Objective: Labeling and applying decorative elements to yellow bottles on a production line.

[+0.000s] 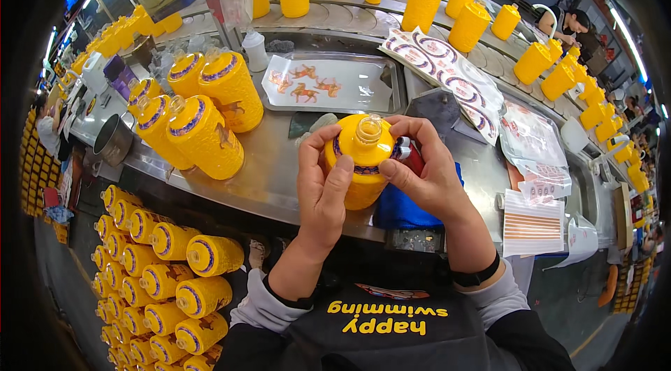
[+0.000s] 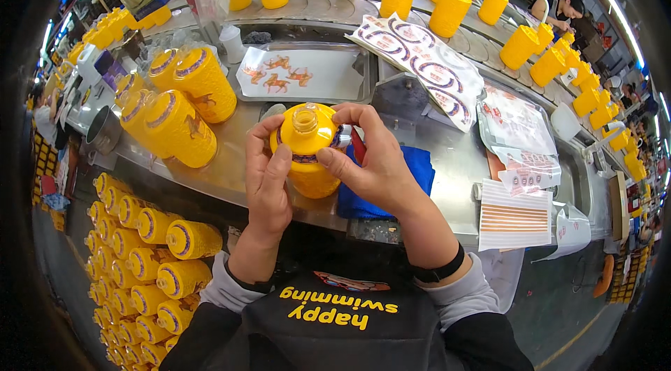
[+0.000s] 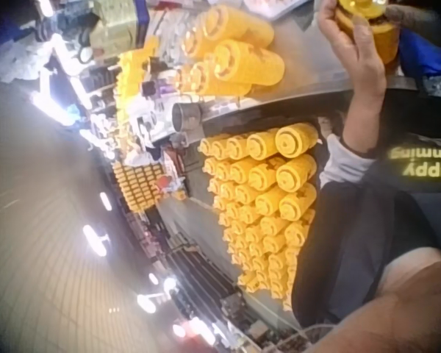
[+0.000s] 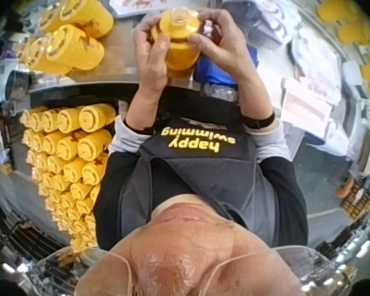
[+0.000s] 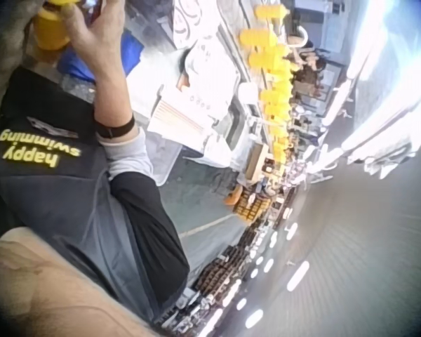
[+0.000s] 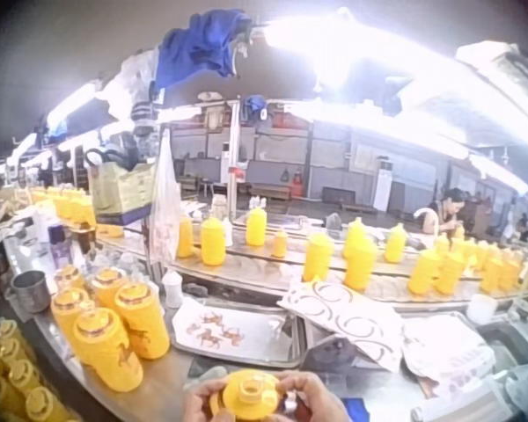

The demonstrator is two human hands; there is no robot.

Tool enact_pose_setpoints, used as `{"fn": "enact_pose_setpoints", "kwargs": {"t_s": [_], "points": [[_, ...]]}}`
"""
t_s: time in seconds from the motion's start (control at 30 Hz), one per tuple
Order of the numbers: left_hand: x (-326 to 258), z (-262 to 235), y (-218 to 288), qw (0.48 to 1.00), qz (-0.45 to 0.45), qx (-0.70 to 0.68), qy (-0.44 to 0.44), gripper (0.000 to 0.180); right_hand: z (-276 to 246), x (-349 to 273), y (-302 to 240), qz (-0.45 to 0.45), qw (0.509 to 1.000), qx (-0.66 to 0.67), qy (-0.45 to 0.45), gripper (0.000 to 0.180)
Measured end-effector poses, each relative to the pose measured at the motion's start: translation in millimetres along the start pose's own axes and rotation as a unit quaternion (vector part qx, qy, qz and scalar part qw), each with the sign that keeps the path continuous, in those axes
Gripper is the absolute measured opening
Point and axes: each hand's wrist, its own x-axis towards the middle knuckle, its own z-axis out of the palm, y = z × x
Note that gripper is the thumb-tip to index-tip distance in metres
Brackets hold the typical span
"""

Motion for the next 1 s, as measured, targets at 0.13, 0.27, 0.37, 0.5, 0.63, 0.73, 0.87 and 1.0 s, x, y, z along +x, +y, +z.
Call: {"fn": "enact_pose_setpoints", "kwargs": {"t_s": [0.13, 0.27, 0.37, 0.5, 0.63, 0.73, 0.87, 1.0], "points": [[1.0, 1.1, 2.2, 1.0, -0.009, -0.021, 0.004, 0.038, -0.5, -0.1, 3.3, -0.004, 1.0, -0.008, 0.0, 0.052], [0.8, 3.3, 2.2, 1.0, -0.012, -0.027, 0.004, 0.038, 1.4, 0.7, 4.7, -0.035, 0.999, -0.02, 0.005, 0.054], [1.5, 4.0, 3.9, 1.0, -0.012, -0.022, 0.006, 0.039, 0.8, 0.7, 2.7, -0.025, 1.0, -0.017, 0.003, 0.055], [1.8, 2.5, -0.7, 1.0, 0.002, 0.001, 0.005, 0.039, 1.1, 0.0, 0.8, -0.013, 1.0, -0.006, 0.003, 0.053], [1.4, 0.9, 0.0, 0.999, -0.01, -0.033, 0.003, 0.042, 0.7, 0.9, 2.9, -0.022, 1.0, -0.005, 0.0, 0.052], [0.8, 0.5, 0.4, 0.999, -0.019, -0.032, -0.004, 0.044, 0.6, 0.7, 3.2, -0.018, 1.0, -0.001, -0.002, 0.051], [1.0, 1.5, 3.0, 1.0, -0.023, -0.013, -0.006, 0.048, -0.7, 0.6, 3.3, -0.011, 1.0, -0.015, -0.001, 0.051], [0.6, -0.1, 2.6, 0.999, -0.028, -0.023, -0.005, 0.049, 1.1, 1.3, 6.1, -0.022, 1.0, 0.003, 0.005, 0.051]]}}
